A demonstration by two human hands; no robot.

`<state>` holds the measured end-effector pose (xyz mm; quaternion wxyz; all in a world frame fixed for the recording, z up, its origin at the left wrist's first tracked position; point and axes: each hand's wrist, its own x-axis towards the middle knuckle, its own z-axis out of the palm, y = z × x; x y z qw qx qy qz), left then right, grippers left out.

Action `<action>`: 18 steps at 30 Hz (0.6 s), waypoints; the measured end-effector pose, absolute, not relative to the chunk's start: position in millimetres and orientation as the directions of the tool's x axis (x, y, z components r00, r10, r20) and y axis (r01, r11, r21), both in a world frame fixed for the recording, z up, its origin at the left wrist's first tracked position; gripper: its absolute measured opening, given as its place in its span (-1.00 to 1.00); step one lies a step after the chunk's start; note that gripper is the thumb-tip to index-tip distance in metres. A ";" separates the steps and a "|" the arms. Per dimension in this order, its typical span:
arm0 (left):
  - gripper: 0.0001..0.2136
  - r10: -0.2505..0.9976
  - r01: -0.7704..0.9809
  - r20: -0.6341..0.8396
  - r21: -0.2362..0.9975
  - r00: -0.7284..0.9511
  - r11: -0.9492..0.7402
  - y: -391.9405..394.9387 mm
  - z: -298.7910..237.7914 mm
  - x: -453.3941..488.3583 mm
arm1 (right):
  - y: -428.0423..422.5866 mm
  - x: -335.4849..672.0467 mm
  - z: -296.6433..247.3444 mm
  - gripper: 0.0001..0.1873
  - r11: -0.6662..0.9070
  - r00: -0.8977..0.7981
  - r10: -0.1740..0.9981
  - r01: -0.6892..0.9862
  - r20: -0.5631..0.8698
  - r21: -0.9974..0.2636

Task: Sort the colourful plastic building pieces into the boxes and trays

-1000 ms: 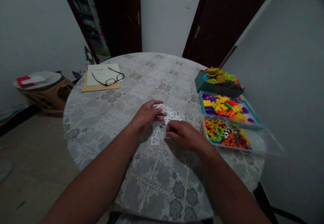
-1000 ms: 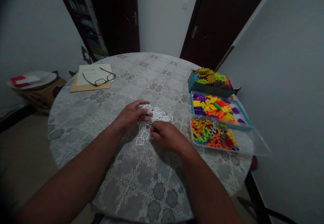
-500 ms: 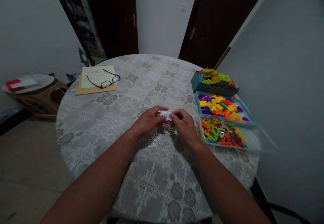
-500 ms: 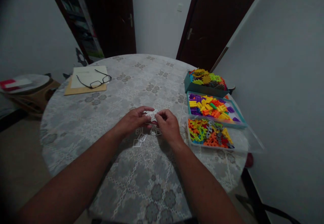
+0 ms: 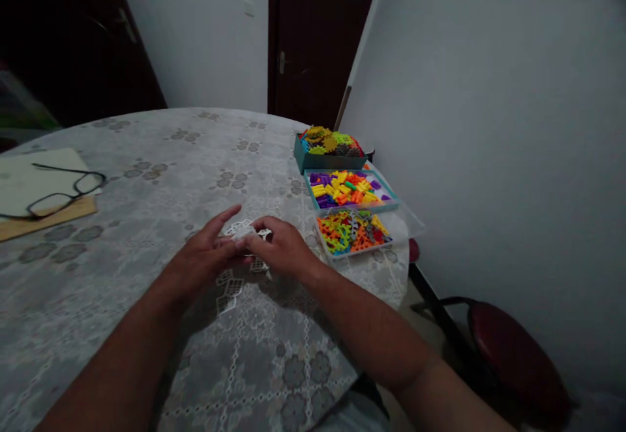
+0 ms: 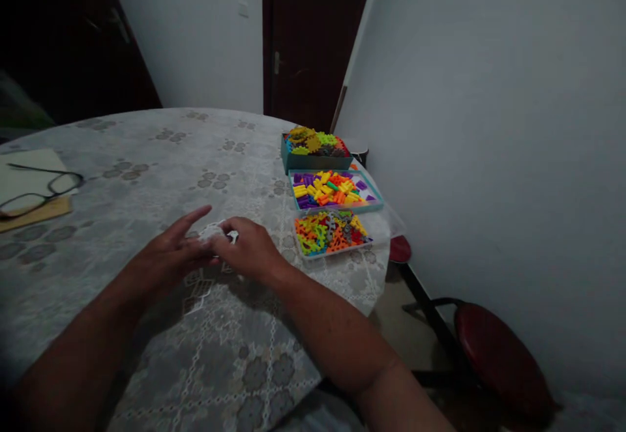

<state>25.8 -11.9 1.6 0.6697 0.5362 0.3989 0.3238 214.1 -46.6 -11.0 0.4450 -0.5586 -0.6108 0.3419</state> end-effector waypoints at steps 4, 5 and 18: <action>-0.10 0.850 0.013 -0.219 0.970 0.480 0.242 -13.6 3.4 26.4 | -68.3 221.5 22.0 -0.86 0.178 0.034 0.975 0.474 0.221 -0.862; -0.16 0.855 0.013 -0.221 0.970 0.468 0.244 -13.1 4.2 25.9 | -74.7 229.8 31.8 -0.85 0.184 0.052 0.969 0.495 0.241 -0.849; -0.77 0.992 0.153 -0.116 0.982 0.040 0.108 -2.4 16.8 10.1 | -126.4 534.2 50.2 -0.58 -0.523 0.528 0.848 0.848 0.051 -0.089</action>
